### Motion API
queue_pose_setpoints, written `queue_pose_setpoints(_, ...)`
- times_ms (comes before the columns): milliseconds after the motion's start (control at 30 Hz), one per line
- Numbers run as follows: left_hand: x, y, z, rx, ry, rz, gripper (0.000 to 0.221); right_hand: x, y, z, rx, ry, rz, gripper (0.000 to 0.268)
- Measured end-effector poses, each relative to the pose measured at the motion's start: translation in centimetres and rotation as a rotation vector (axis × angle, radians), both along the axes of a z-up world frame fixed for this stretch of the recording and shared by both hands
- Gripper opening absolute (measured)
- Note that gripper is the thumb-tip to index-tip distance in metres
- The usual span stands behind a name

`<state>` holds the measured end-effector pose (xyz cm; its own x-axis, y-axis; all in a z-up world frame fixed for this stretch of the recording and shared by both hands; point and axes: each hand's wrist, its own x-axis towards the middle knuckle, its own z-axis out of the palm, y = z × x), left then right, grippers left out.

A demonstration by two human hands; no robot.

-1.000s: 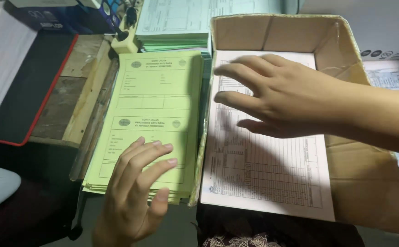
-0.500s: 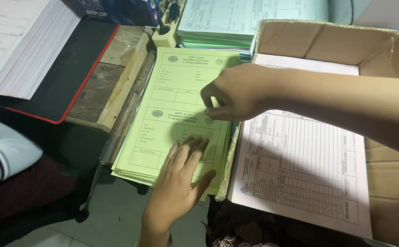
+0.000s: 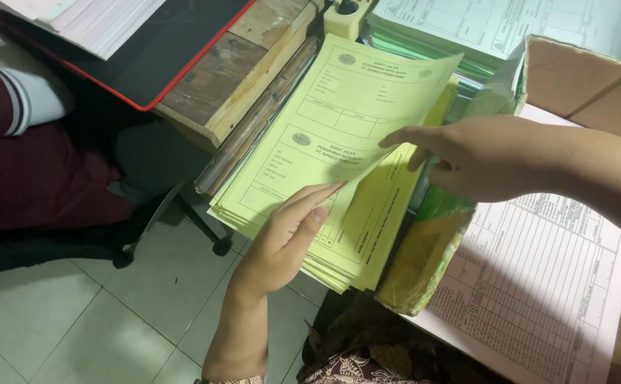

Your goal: Sorting and organizing printed paper forms into a cardboard box

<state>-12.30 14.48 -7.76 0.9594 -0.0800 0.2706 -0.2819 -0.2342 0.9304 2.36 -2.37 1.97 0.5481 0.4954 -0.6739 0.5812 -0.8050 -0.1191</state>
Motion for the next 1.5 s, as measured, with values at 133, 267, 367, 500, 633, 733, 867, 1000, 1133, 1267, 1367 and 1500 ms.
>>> queue_pose_setpoints(133, -0.7, 0.2, -0.9, -0.009, -0.026, -0.032, 0.051, 0.1, -0.2, -0.6, 0.157, -0.110, 0.002, 0.047)
queue_pose_setpoints(267, -1.7, -0.1, -2.4, 0.382, -0.258, 0.108, 0.072, 0.3, -0.9, -1.3, 0.357, -0.162, 0.008, 0.042)
queue_pose_setpoints(367, -2.3, -0.2, -2.6, 0.547, -0.309, 0.244, 0.063, 0.5, -1.4, -1.5, 0.515, -0.211, 0.021, 0.036)
queue_pose_setpoints(500, -2.9, -0.2, -2.5, 0.452, -0.351, 0.303, 0.029, 1.0, -2.5, -2.8, 0.790, -0.388, 0.150, 0.024)
queue_pose_setpoints(633, -2.7, -0.5, -2.5, 0.501, -0.455, 0.417, 0.022, -0.9, -3.3, -1.6, 0.885, -0.388, 0.143, 0.020)
queue_pose_setpoints(733, -2.4, -0.4, -2.2, 0.559, -0.609, 0.550, 0.025, -0.9, -5.6, -0.7, 1.008, -0.503, 0.346, 0.018)
queue_pose_setpoints(867, -1.2, -0.4, -0.5, 0.556, -0.582, 0.540, 0.016, 0.6, -10.4, -0.5, 0.934, -0.667, 0.442, 0.022)
queue_pose_setpoints(1000, -0.4, -2.1, 3.4, 0.631, -0.736, 0.494, 0.019, 1.7, -16.2, 0.2, 0.771, -0.579, 0.320, 0.066)
queue_pose_setpoints(1133, 0.5, -4.3, 6.0, 0.718, -0.912, 0.349, 0.006, 15.7, -23.5, -9.8, -0.205, 0.145, -0.709, 0.082)
queue_pose_setpoints(1267, 0.9, -7.2, 8.2, 0.816, -1.002, 0.007, 0.004, -5.1, -18.0, 4.1, 0.739, -0.310, -0.793, 0.028)
queue_pose_setpoints(1367, 0.9, -9.2, 9.0, 0.868, -1.035, -0.179, 0.011, -5.2, -21.4, 2.5, 0.456, -0.553, -0.394, 0.018)
queue_pose_setpoints(1500, 0.5, -10.7, 7.9, 0.941, -1.067, -0.335, 0.022, -7.2, -22.3, 0.7, 0.378, -0.619, 0.091, 0.018)
